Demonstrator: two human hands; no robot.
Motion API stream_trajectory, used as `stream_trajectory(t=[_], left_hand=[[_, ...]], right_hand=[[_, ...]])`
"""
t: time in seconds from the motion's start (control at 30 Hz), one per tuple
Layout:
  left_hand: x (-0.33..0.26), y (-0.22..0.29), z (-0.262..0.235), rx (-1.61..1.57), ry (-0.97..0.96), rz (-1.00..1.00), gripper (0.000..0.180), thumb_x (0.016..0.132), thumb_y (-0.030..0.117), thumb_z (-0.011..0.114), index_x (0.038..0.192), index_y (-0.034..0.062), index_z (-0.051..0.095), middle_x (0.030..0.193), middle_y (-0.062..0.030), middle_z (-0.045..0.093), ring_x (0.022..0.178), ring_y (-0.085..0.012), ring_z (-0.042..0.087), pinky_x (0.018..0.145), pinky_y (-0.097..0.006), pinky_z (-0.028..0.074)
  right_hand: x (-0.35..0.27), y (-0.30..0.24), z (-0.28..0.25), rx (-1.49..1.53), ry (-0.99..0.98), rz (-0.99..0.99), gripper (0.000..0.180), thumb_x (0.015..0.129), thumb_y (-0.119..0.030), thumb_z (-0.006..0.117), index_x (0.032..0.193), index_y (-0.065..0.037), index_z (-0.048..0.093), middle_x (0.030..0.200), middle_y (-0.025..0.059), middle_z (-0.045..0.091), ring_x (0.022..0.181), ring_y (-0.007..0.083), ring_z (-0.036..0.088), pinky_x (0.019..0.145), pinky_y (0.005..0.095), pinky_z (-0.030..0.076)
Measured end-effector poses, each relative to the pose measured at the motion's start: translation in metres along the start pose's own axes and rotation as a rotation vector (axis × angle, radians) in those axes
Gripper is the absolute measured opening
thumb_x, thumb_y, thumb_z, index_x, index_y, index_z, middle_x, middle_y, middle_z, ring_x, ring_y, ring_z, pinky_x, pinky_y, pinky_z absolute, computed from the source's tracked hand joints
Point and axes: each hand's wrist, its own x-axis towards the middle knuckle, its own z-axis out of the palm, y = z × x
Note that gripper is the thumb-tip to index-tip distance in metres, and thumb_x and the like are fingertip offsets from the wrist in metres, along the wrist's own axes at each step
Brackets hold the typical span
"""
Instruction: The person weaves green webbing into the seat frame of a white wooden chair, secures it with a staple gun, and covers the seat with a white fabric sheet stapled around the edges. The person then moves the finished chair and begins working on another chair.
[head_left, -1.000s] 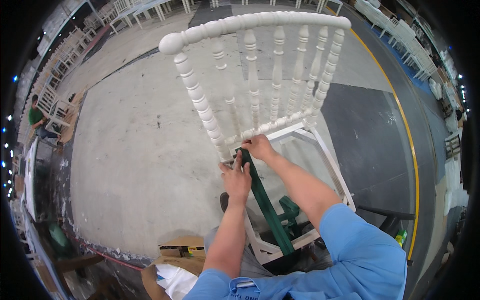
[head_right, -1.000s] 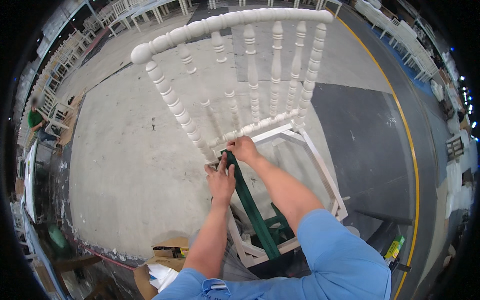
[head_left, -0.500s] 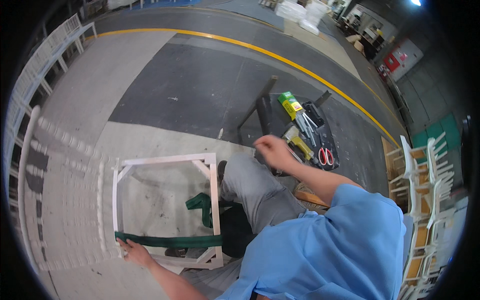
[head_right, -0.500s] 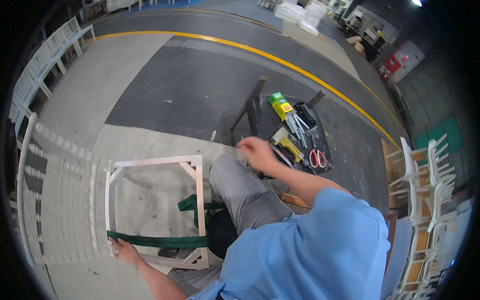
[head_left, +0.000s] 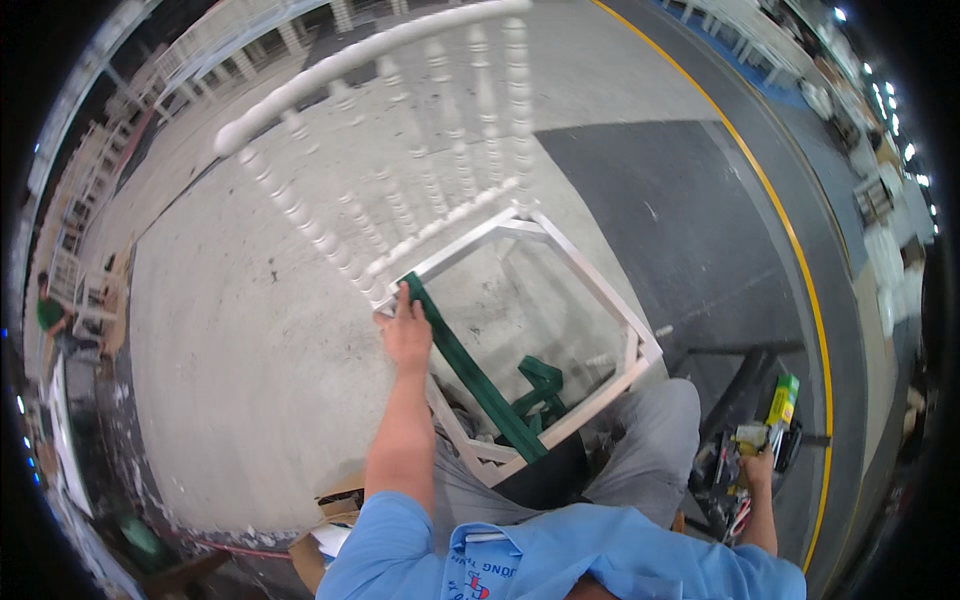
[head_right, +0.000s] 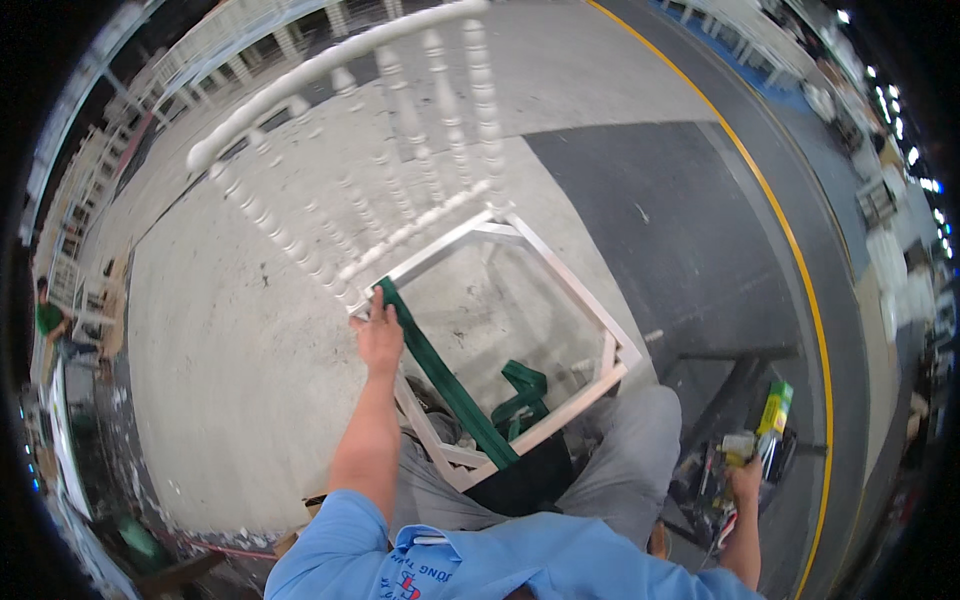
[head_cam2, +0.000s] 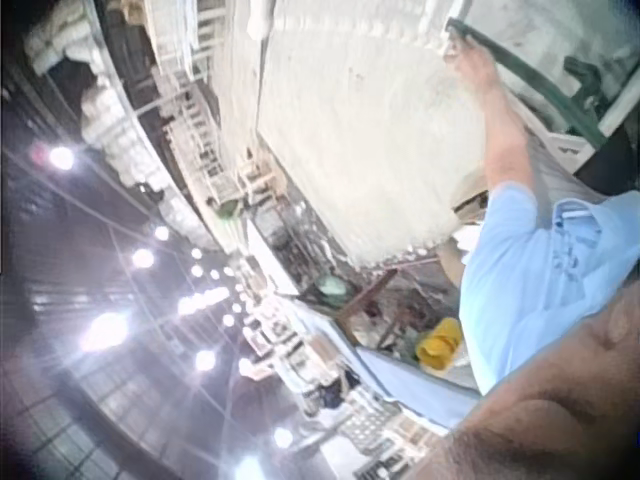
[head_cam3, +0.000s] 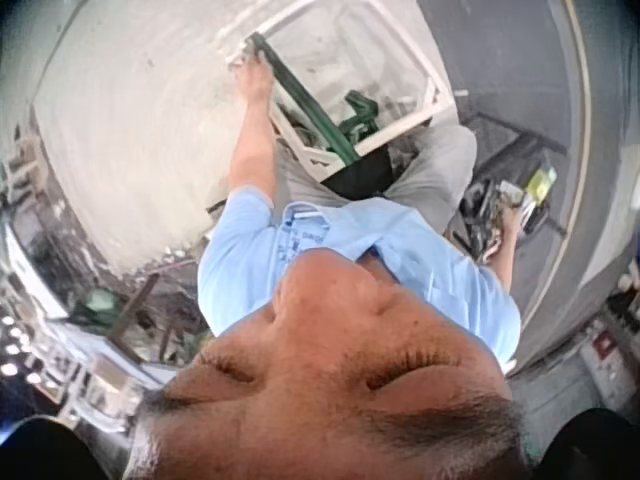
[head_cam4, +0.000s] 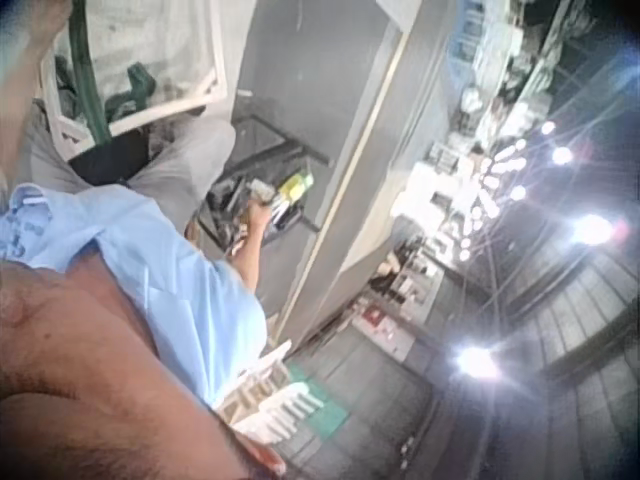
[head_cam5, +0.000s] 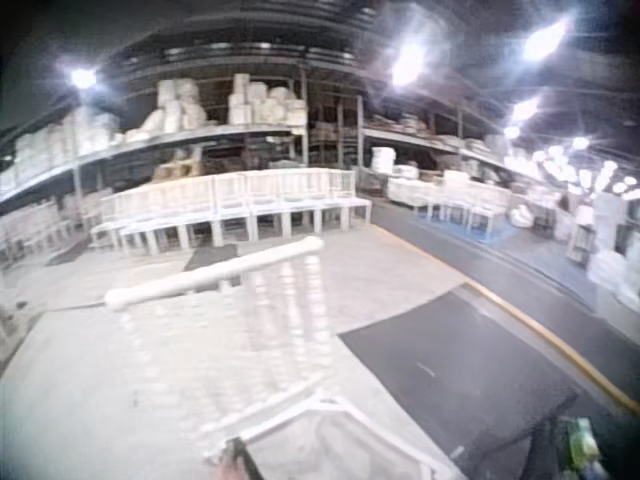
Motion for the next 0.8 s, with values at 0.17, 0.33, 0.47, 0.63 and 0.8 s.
stream_trajectory(t=[0.17, 0.33, 0.47, 0.63, 0.8], left_hand=[[-0.007, -0.001, -0.004, 0.01, 0.081, -0.016, 0.049, 0.102, 0.04, 0.059, 0.15, 0.0459, 0.05, 0.149, -0.029, 0.038, 0.111, -0.0477, 0.064, 0.093, -0.051, 0.057], [-0.011, 0.0, -0.009, -0.042, -0.011, -0.062, 0.05, 0.102, 0.042, 0.059, 0.15, 0.0466, 0.05, 0.153, -0.0288, 0.034, 0.112, -0.0457, 0.063, 0.091, -0.049, 0.058], [-0.008, -0.008, -0.003, -0.084, 0.079, -0.014, 0.052, 0.099, 0.04, 0.064, 0.149, 0.045, 0.052, 0.149, -0.0299, 0.037, 0.107, -0.0485, 0.064, 0.089, -0.05, 0.058], [-0.007, -0.014, -0.001, -0.146, 0.134, 0.018, 0.052, 0.098, 0.037, 0.065, 0.148, 0.0416, 0.054, 0.149, -0.0336, 0.036, 0.108, -0.0506, 0.062, 0.089, -0.052, 0.057], [-0.004, -0.018, -0.005, -0.198, 0.04, -0.024, 0.053, 0.097, 0.033, 0.066, 0.148, 0.0425, 0.055, 0.151, -0.0331, 0.035, 0.115, -0.052, 0.057, 0.092, -0.052, 0.056]], right_hand=[[-0.015, -0.143, 0.016, 0.146, -0.046, -0.349, 0.071, 0.069, 0.003, 0.074, 0.137, 0.0, 0.056, 0.12, 0.0102, 0.069, 0.109, 0.0252, 0.066, 0.1, 0.0356, 0.05], [-0.055, -0.356, 0.081, 0.391, -0.677, -0.183, 0.047, 0.086, -0.018, 0.083, 0.127, -0.003, 0.064, 0.113, 0.0075, 0.071, 0.098, 0.0167, 0.066, 0.087, 0.0325, 0.053], [-0.111, -0.463, 0.215, 0.448, -0.971, -0.408, 0.04, 0.091, -0.025, 0.081, 0.119, -0.003, 0.066, 0.095, 0.0035, 0.07, 0.077, 0.0111, 0.062, 0.067, 0.0313, 0.052], [-0.146, -0.506, 0.36, 0.392, -1.125, -0.41, 0.032, 0.093, -0.029, 0.08, 0.105, -0.002, 0.068, 0.084, 0.0029, 0.068, 0.062, 0.0113, 0.062, 0.054, 0.0299, 0.051], [-0.162, -0.519, 0.419, 0.351, -1.085, -0.471, 0.031, 0.094, -0.031, 0.079, 0.097, -0.002, 0.069, 0.081, 0.0026, 0.067, 0.054, 0.0106, 0.06, 0.046, 0.0277, 0.049]])
